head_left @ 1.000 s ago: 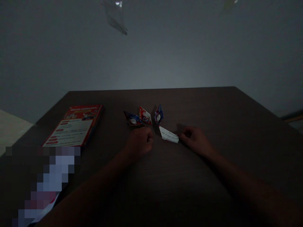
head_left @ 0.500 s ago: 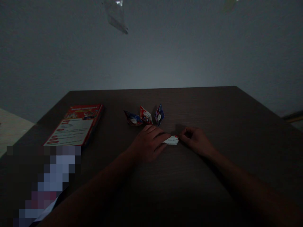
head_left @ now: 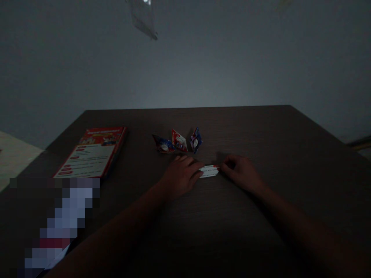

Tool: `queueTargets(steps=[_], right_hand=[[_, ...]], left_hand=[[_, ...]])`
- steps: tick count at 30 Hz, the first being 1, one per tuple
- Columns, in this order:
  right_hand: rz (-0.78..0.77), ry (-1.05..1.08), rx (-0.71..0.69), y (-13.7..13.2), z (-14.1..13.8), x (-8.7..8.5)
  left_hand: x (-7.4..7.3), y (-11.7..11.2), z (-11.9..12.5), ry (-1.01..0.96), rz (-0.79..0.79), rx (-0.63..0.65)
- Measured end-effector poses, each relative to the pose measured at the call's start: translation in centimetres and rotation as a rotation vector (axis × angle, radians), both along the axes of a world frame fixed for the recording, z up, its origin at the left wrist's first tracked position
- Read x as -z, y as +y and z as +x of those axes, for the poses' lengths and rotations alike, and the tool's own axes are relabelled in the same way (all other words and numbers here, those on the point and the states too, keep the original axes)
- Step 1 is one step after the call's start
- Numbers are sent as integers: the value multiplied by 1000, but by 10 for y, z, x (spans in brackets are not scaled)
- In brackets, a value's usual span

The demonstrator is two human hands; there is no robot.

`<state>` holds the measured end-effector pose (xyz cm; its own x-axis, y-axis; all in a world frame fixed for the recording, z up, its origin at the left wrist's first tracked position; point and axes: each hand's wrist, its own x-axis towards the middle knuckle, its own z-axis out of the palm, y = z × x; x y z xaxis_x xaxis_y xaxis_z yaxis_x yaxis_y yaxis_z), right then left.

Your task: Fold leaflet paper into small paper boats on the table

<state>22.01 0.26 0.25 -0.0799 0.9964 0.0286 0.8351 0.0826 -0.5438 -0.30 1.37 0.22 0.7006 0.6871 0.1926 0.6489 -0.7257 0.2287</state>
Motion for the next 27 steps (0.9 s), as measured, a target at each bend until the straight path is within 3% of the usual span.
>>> queueTargets(steps=[6, 10, 14, 19, 27], right_hand=[[115, -30, -70, -4, 2, 0], [299, -13, -300, -10, 4, 0], [317, -56, -492, -10, 4, 4], [299, -11, -515, -7, 6, 8], [251, 105, -542, -11, 3, -3]], left_hand=[[0, -3, 2, 37, 22, -35], [0, -3, 3, 33, 19, -33], [0, -3, 2, 13, 6, -36], [-1, -2, -1, -61, -23, 23], [2, 3, -2, -214, -122, 149]])
